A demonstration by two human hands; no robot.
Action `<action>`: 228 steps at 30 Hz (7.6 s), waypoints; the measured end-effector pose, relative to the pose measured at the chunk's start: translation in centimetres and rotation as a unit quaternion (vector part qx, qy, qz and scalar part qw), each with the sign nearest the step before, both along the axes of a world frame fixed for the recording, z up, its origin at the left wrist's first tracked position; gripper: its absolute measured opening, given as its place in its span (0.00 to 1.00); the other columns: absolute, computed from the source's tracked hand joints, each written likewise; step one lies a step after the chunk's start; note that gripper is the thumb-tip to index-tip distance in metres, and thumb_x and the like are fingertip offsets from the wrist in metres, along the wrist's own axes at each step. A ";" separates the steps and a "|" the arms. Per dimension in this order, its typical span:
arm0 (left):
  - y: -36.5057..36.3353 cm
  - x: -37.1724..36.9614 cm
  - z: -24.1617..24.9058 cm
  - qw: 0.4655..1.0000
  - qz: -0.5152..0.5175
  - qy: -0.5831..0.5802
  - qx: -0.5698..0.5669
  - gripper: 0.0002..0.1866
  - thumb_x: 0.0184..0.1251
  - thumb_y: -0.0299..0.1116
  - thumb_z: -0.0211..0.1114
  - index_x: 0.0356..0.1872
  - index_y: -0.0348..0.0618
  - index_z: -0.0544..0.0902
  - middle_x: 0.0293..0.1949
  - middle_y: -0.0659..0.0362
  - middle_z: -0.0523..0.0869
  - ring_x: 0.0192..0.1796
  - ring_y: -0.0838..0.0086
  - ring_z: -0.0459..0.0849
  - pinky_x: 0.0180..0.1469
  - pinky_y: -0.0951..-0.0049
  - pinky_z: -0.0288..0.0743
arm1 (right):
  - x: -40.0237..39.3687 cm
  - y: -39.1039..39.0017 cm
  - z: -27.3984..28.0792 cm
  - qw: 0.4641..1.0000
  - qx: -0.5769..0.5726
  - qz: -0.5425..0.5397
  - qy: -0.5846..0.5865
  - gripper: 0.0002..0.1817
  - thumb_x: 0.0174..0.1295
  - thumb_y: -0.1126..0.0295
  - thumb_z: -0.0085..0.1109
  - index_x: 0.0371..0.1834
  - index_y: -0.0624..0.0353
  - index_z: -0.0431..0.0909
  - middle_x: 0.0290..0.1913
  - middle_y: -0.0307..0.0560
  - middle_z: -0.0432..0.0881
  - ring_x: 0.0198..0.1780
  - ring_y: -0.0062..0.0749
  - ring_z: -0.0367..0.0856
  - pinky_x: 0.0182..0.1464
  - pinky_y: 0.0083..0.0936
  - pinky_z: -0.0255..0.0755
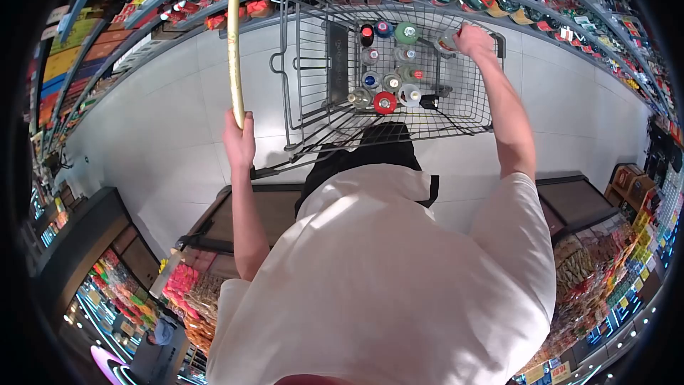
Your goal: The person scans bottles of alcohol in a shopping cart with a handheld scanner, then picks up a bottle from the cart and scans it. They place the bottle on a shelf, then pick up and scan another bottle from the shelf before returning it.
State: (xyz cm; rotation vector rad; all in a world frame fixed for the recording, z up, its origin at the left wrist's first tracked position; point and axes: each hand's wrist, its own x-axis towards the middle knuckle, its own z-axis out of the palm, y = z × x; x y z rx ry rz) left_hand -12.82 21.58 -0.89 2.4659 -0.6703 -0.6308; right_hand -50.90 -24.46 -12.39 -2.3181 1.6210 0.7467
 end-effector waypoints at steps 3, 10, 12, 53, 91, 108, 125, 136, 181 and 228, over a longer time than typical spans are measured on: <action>0.0 -0.3 -0.5 1.000 -0.004 -0.012 -0.010 0.19 0.78 0.40 0.59 0.61 0.40 0.76 0.30 0.45 0.85 0.33 0.53 0.86 0.41 0.55 0.77 | 0.3 0.8 -3.1 0.999 0.008 -0.036 0.004 0.22 0.69 0.49 0.57 0.56 0.51 0.82 0.55 0.51 0.89 0.58 0.49 0.87 0.58 0.47 0.80; -0.2 -0.5 0.0 1.000 0.017 -0.008 0.020 0.18 0.78 0.41 0.60 0.60 0.41 0.76 0.31 0.47 0.85 0.33 0.55 0.85 0.40 0.56 0.77 | 0.7 3.1 -8.0 0.994 0.034 -0.101 -0.019 0.26 0.69 0.44 0.53 0.57 0.51 0.84 0.56 0.50 0.89 0.58 0.48 0.87 0.58 0.47 0.81; -0.1 -0.3 -0.7 1.000 0.012 -0.009 0.008 0.18 0.78 0.41 0.60 0.60 0.41 0.76 0.31 0.48 0.85 0.32 0.56 0.85 0.40 0.56 0.77 | 1.1 3.8 -8.2 0.993 0.033 -0.112 -0.008 0.28 0.70 0.43 0.52 0.55 0.52 0.86 0.54 0.50 0.90 0.55 0.48 0.89 0.56 0.46 0.83; -0.3 -0.1 0.1 0.998 0.023 -0.008 0.054 0.21 0.76 0.44 0.59 0.61 0.41 0.77 0.33 0.44 0.87 0.38 0.47 0.87 0.45 0.50 0.78 | 0.1 11.6 10.4 0.916 0.084 -0.114 -0.375 0.19 0.74 0.56 0.57 0.58 0.52 0.87 0.43 0.43 0.93 0.47 0.31 0.90 0.53 0.25 0.77; -0.7 0.0 0.0 0.998 0.009 -0.022 0.052 0.19 0.76 0.42 0.60 0.59 0.41 0.77 0.34 0.40 0.87 0.39 0.42 0.87 0.44 0.47 0.78 | 12.4 14.2 -11.0 0.982 0.138 -0.103 -0.080 0.29 0.67 0.43 0.54 0.64 0.46 0.81 0.63 0.52 0.86 0.64 0.52 0.83 0.65 0.45 0.77; -0.7 0.0 0.0 0.997 -0.005 -0.052 0.057 0.20 0.75 0.43 0.60 0.59 0.41 0.77 0.36 0.40 0.87 0.39 0.42 0.87 0.45 0.46 0.78 | 4.7 9.9 -11.6 0.985 0.120 0.008 -0.122 0.29 0.69 0.48 0.60 0.70 0.46 0.76 0.59 0.53 0.87 0.60 0.51 0.85 0.60 0.45 0.78; -0.9 0.1 0.1 0.995 -0.006 -0.047 0.086 0.20 0.77 0.44 0.59 0.59 0.41 0.77 0.36 0.40 0.88 0.40 0.42 0.87 0.46 0.46 0.79 | 0.1 7.3 -17.7 0.977 0.057 -0.145 -0.148 0.28 0.67 0.43 0.61 0.61 0.49 0.82 0.53 0.56 0.89 0.57 0.50 0.88 0.58 0.44 0.78; -0.8 0.2 0.0 0.996 -0.009 -0.042 0.082 0.20 0.76 0.44 0.59 0.59 0.41 0.76 0.36 0.40 0.88 0.40 0.42 0.87 0.45 0.46 0.78 | -4.3 5.0 -22.3 0.968 0.105 -0.195 -0.119 0.28 0.69 0.44 0.56 0.67 0.45 0.78 0.47 0.51 0.91 0.51 0.46 0.90 0.55 0.41 0.79; -0.7 0.1 -0.2 0.997 0.008 -0.027 0.067 0.20 0.75 0.44 0.60 0.59 0.41 0.78 0.33 0.41 0.87 0.38 0.43 0.88 0.44 0.47 0.78 | -1.5 12.4 -16.0 0.980 0.174 -0.036 -0.088 0.25 0.68 0.46 0.58 0.57 0.54 0.82 0.52 0.56 0.89 0.57 0.55 0.86 0.59 0.46 0.77; -1.0 0.0 0.3 0.997 0.010 -0.031 0.066 0.21 0.75 0.44 0.61 0.59 0.42 0.77 0.33 0.41 0.88 0.38 0.44 0.87 0.45 0.48 0.78 | -2.4 11.9 -18.5 0.943 0.233 -0.209 -0.112 0.30 0.72 0.42 0.52 0.44 0.61 0.88 0.38 0.52 0.91 0.39 0.41 0.90 0.48 0.38 0.81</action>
